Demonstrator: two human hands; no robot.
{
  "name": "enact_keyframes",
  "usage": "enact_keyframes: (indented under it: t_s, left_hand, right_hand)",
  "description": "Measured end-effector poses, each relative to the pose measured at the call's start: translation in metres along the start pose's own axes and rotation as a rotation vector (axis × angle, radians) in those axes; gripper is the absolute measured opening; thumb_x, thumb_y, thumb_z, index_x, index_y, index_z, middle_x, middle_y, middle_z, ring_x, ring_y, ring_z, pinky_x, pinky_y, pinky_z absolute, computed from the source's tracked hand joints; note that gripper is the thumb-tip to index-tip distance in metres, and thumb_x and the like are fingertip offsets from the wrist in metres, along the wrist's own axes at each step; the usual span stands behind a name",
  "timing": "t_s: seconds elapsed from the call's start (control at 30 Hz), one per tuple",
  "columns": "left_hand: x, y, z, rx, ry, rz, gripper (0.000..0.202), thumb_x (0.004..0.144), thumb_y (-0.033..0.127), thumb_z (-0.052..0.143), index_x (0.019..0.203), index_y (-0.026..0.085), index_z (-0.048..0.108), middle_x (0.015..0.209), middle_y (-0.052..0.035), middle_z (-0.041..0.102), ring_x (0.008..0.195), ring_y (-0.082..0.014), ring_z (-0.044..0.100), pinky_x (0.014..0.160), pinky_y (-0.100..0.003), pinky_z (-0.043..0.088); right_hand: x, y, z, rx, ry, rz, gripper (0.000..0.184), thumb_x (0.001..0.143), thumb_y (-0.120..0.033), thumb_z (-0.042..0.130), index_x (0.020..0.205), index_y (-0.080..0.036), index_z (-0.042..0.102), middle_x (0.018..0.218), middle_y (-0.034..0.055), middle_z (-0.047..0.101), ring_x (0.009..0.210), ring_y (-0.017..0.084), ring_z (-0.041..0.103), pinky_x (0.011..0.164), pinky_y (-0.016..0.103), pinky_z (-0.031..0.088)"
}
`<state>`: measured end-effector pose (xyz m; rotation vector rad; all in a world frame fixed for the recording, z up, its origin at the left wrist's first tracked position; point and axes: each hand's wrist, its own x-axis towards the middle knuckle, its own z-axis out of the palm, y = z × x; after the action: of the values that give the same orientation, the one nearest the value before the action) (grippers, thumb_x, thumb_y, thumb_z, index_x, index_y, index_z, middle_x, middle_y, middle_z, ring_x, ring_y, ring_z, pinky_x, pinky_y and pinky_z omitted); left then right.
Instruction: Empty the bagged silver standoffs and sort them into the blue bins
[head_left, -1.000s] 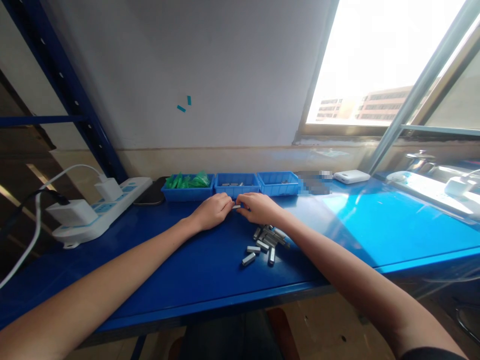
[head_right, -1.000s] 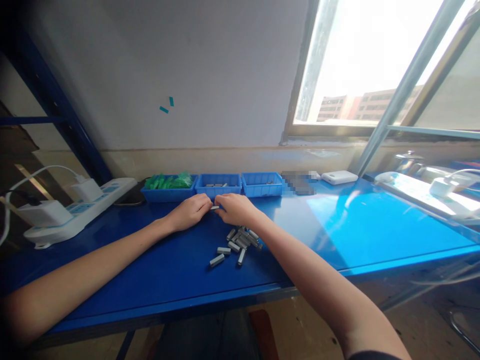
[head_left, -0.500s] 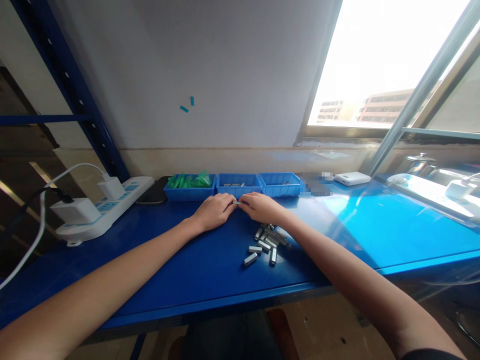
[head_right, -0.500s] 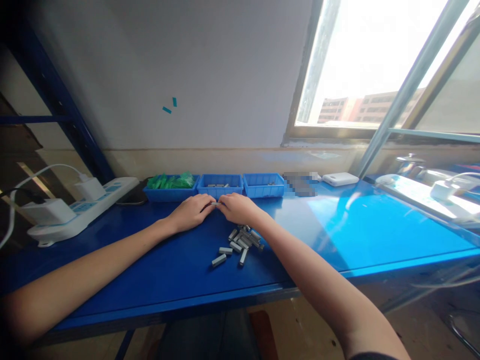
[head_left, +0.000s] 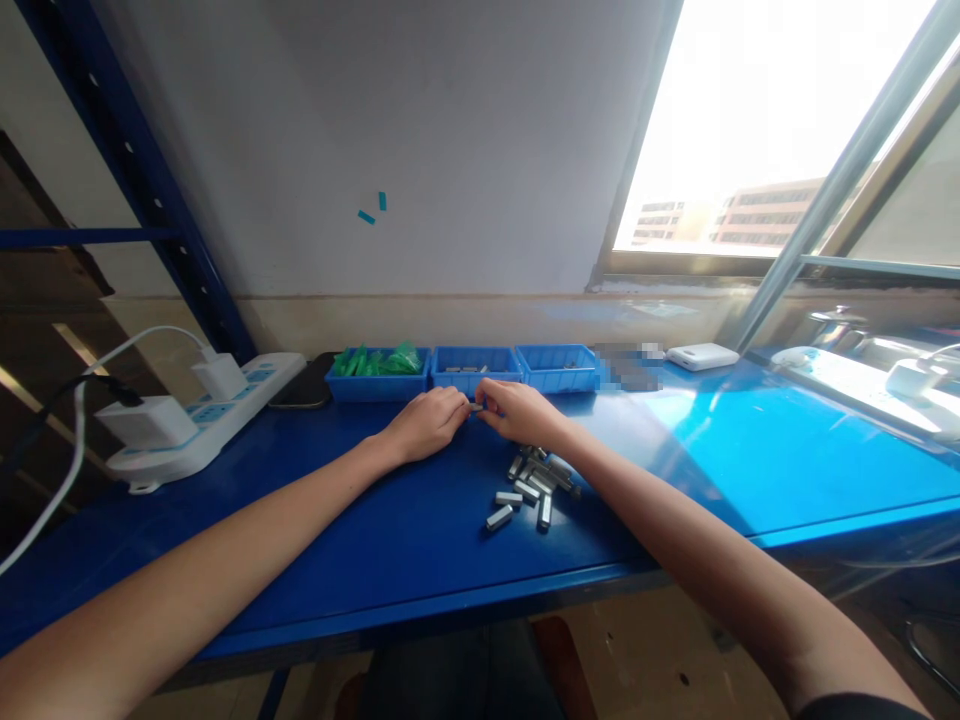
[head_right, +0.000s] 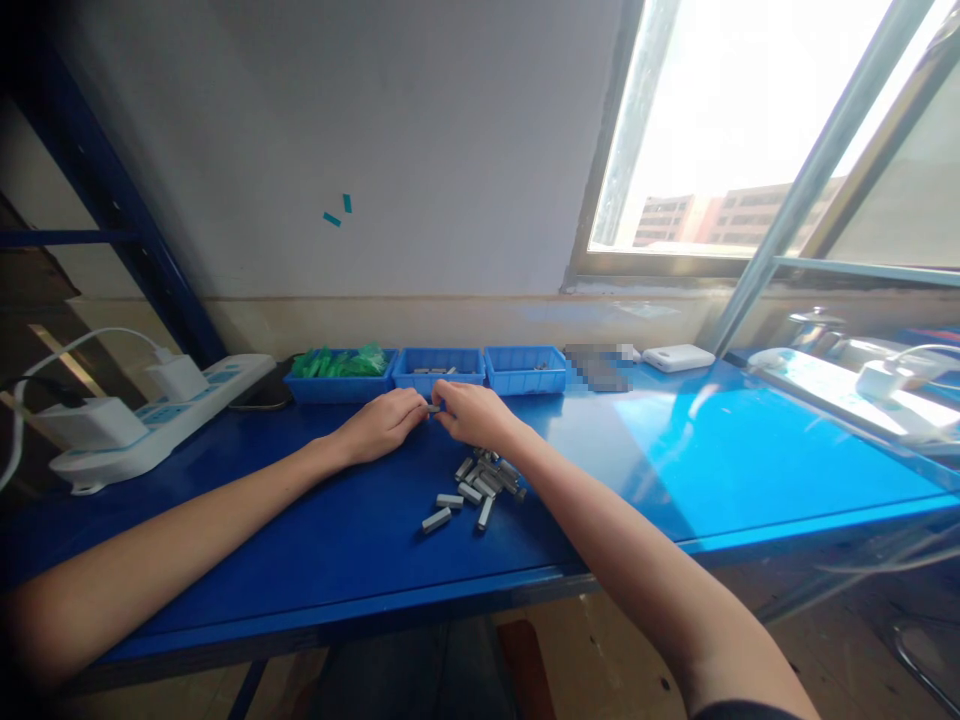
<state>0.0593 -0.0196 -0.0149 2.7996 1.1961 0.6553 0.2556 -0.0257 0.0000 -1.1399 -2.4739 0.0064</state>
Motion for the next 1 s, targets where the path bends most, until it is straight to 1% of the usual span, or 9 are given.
enact_keyframes:
  t_s: [0.1,0.2,0.3,0.4,0.5,0.6,0.7,0.87,1.0]
  left_hand:
    - [-0.0005,-0.0002,0.0007,-0.005,0.009,0.0,0.032,0.097,0.035,0.03,0.087,0.02,0.057,0.089,-0.0059,0.061,0.087,-0.0196,0.057,0.081,-0.033,0.044]
    - [-0.0017,-0.0003,0.0012,-0.022,0.021,-0.009,0.024,0.095,0.035,0.037,0.099,0.021,0.055,0.094,-0.0057,0.062,0.089,-0.0202,0.058,0.079,-0.033,0.045]
    - [-0.0028,-0.0005,0.0016,-0.054,0.043,-0.041,0.021,0.09,0.033,0.047,0.107,0.021,0.049,0.086,-0.0028,0.062,0.082,-0.0197,0.059,0.073,-0.032,0.045]
    - [-0.0031,-0.0001,0.0016,-0.063,0.051,-0.054,0.016,0.09,0.032,0.046,0.102,0.022,0.047,0.081,-0.0011,0.06,0.077,-0.0186,0.059,0.07,-0.03,0.045]
    - [-0.0024,0.0008,0.001,-0.039,0.043,-0.065,0.015,0.093,0.033,0.04,0.098,0.022,0.048,0.083,-0.0025,0.061,0.079,-0.019,0.059,0.07,-0.031,0.045]
    - [-0.0015,0.0013,0.0004,-0.017,0.041,-0.07,0.019,0.096,0.034,0.034,0.097,0.022,0.049,0.09,-0.0047,0.063,0.085,-0.0203,0.06,0.074,-0.032,0.045]
    - [-0.0013,0.0012,0.0,-0.017,0.033,-0.07,0.024,0.097,0.032,0.029,0.095,0.021,0.051,0.093,-0.0056,0.064,0.089,-0.0207,0.06,0.077,-0.033,0.045]
    - [-0.0017,0.0015,-0.0001,-0.042,0.021,-0.035,0.03,0.098,0.032,0.026,0.09,0.021,0.052,0.09,-0.0054,0.063,0.087,-0.0198,0.058,0.077,-0.032,0.045]
    - [-0.001,-0.001,0.001,-0.071,0.014,-0.016,0.03,0.097,0.036,0.029,0.093,0.02,0.055,0.09,-0.0053,0.062,0.087,-0.0201,0.057,0.078,-0.032,0.044]
  right_hand:
    - [0.0001,-0.0014,-0.0001,-0.021,-0.013,0.013,0.016,0.088,-0.026,0.053,0.103,-0.021,0.054,0.089,0.0026,0.066,0.082,0.016,0.06,0.065,0.023,0.035]
    - [0.0006,-0.0032,0.0,-0.038,-0.024,0.024,0.016,0.092,-0.029,0.047,0.102,-0.02,0.056,0.096,0.0052,0.067,0.088,0.017,0.062,0.069,0.024,0.037]
    - [0.0013,-0.0051,0.0,-0.047,-0.046,0.04,0.021,0.096,-0.031,0.04,0.099,-0.019,0.057,0.099,0.0069,0.067,0.091,0.018,0.062,0.073,0.025,0.038]
    - [0.0018,-0.0067,-0.0002,-0.047,-0.062,0.041,0.024,0.097,-0.03,0.038,0.097,-0.019,0.059,0.1,0.007,0.067,0.094,0.018,0.062,0.077,0.024,0.039]
    - [0.0015,-0.0066,0.0,-0.042,-0.064,0.037,0.024,0.097,-0.03,0.037,0.094,-0.019,0.059,0.099,0.0075,0.067,0.094,0.017,0.061,0.078,0.025,0.039]
    - [0.0005,-0.0046,0.0005,-0.019,-0.044,0.031,0.018,0.094,-0.031,0.045,0.102,-0.019,0.055,0.092,0.0055,0.066,0.086,0.017,0.061,0.072,0.024,0.038]
    - [-0.0004,-0.0029,0.0008,0.007,-0.019,0.007,0.027,0.087,-0.029,0.055,0.112,-0.02,0.049,0.086,0.0018,0.064,0.077,0.016,0.059,0.065,0.023,0.036]
    - [-0.0008,-0.0034,-0.0006,0.014,0.016,-0.024,0.017,0.088,-0.027,0.054,0.104,-0.02,0.052,0.088,0.0021,0.065,0.077,0.015,0.059,0.064,0.022,0.033]
    - [-0.0005,-0.003,-0.0049,-0.023,0.042,0.0,0.015,0.092,-0.032,0.049,0.099,-0.02,0.055,0.09,0.0035,0.067,0.082,0.016,0.061,0.066,0.023,0.035]
